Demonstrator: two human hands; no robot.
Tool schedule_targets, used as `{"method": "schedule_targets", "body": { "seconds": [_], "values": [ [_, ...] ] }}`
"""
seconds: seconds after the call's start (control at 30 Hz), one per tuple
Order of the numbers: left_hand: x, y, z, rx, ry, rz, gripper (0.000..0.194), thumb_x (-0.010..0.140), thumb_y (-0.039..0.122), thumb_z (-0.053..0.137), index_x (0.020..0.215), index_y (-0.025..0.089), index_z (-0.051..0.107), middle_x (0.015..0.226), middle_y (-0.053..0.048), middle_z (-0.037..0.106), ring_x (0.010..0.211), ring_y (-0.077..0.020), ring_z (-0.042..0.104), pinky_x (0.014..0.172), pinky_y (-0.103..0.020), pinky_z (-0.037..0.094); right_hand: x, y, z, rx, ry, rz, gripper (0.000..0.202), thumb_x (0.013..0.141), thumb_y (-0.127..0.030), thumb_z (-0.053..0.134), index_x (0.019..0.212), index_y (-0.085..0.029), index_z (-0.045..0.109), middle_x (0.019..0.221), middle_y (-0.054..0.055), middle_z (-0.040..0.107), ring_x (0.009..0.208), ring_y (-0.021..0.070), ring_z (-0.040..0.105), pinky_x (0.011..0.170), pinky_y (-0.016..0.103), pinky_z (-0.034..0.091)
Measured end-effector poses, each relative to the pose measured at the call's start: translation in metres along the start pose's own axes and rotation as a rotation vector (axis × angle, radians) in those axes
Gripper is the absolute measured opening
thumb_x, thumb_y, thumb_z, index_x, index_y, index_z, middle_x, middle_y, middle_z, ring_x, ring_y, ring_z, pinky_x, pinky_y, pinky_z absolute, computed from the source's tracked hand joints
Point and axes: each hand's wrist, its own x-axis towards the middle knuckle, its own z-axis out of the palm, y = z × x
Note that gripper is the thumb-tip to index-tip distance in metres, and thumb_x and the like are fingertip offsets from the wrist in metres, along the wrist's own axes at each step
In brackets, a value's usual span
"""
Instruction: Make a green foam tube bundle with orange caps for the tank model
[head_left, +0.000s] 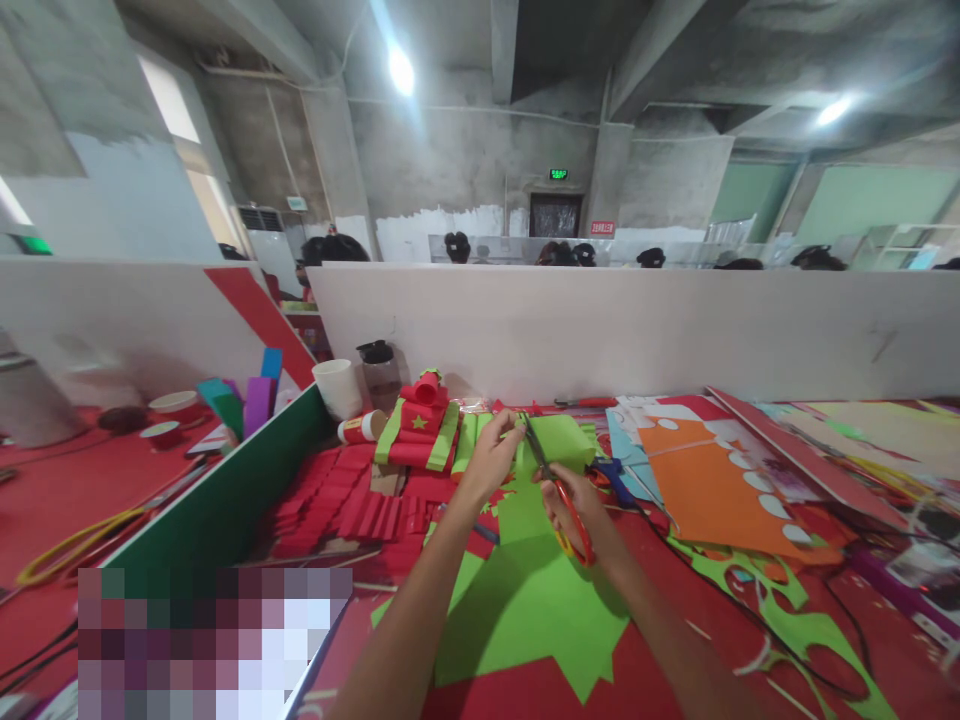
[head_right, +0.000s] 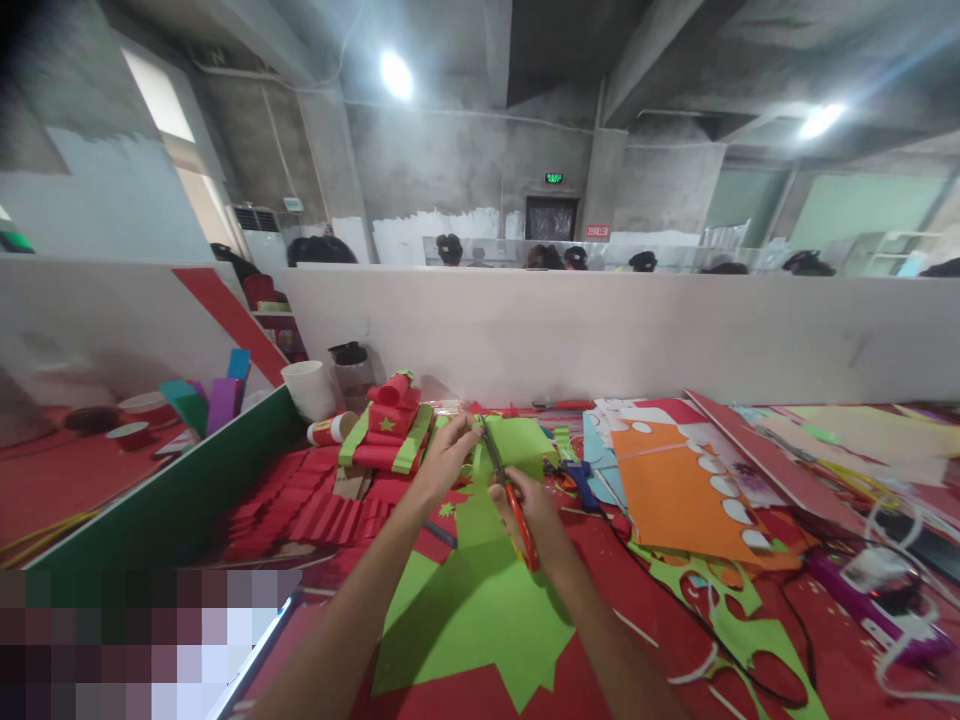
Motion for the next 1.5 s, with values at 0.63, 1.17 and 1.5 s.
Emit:
{"method": "schedule_targets", "body": {
  "seconds": [0.63, 1.17, 1.5],
  "values": [
    [0.000, 0.002, 0.000, -0.020, -0.023, -0.019, 0.022, 0.083, 0.034, 0.052, 0.071, 0.020, 0.040, 0.064, 0.005, 0.036, 0.057, -0.0096, 0.036, 0.054, -0.021, 0.032, 0.000, -0.003, 0.002, 0.026, 0.008, 0.004, 0.051, 0.084, -0.068, 0.051, 0.094, -0.018, 0.057, 0.058, -0.004, 0.049, 0.046, 0.0109, 0.048, 0.041, 0.020, 0.039],
    [-0.002, 0.007, -0.002, 0.075, -0.012, 0.055, 0.015, 0.085, 0.031, 0.052, 0.080, 0.019, 0.046, 0.076, 0.003, 0.047, 0.063, -0.0100, 0.044, 0.057, -0.022, 0.038, 0.005, 0.004, -0.007, 0.001, -0.040, 0.053, 0.052, 0.085, -0.067, 0.053, 0.099, -0.018, 0.060, 0.059, -0.004, 0.050, 0.045, 0.0102, 0.048, 0.042, 0.020, 0.039],
    [-0.004, 0.016, -0.006, 0.118, -0.002, 0.069, 0.017, 0.087, 0.032, 0.051, 0.076, 0.018, 0.048, 0.074, 0.002, 0.048, 0.062, -0.0104, 0.044, 0.056, -0.022, 0.036, 0.004, -0.003, -0.010, 0.029, -0.075, 0.042, 0.056, 0.082, -0.070, 0.053, 0.101, -0.018, 0.059, 0.060, -0.004, 0.049, 0.045, 0.0097, 0.047, 0.041, 0.020, 0.038]
  ]
}}
